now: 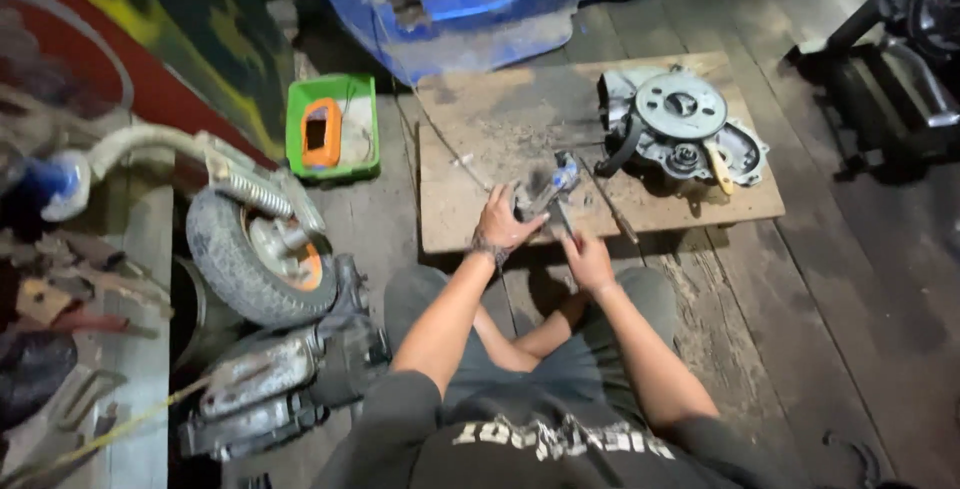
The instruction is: Using a wire brush and a metal pick to clean debris and grime from a metal engine component.
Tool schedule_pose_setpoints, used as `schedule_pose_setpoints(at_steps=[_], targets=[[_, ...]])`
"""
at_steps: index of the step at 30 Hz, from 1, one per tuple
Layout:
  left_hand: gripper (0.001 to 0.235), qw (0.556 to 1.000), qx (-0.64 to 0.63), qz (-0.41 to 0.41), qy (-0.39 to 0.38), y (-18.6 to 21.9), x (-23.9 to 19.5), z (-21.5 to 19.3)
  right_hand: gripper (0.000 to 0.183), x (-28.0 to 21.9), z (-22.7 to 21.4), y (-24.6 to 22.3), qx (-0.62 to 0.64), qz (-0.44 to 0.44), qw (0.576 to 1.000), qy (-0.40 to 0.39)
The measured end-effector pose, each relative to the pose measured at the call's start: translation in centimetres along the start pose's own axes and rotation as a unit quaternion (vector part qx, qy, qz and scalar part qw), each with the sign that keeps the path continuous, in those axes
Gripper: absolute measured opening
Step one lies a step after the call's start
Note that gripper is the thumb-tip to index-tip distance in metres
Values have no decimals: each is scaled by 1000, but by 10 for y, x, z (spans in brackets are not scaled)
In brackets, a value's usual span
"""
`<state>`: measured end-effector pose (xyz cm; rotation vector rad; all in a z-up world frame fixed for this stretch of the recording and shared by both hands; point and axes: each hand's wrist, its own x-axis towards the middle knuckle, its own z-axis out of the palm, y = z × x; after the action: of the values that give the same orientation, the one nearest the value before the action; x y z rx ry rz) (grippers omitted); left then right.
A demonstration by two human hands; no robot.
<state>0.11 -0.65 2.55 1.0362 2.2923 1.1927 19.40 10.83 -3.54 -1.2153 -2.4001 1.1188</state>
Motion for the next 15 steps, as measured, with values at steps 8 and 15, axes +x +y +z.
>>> schedule_pose_setpoints(at_steps=[8,15], targets=[[93,1000,-8,-4,-22,-9,1,6,34,-19,-15,9,-16,-43,999,12],[92,999,22,26,-2,-14,2,22,36,-26,-21,-1,-50,-22,998,20]])
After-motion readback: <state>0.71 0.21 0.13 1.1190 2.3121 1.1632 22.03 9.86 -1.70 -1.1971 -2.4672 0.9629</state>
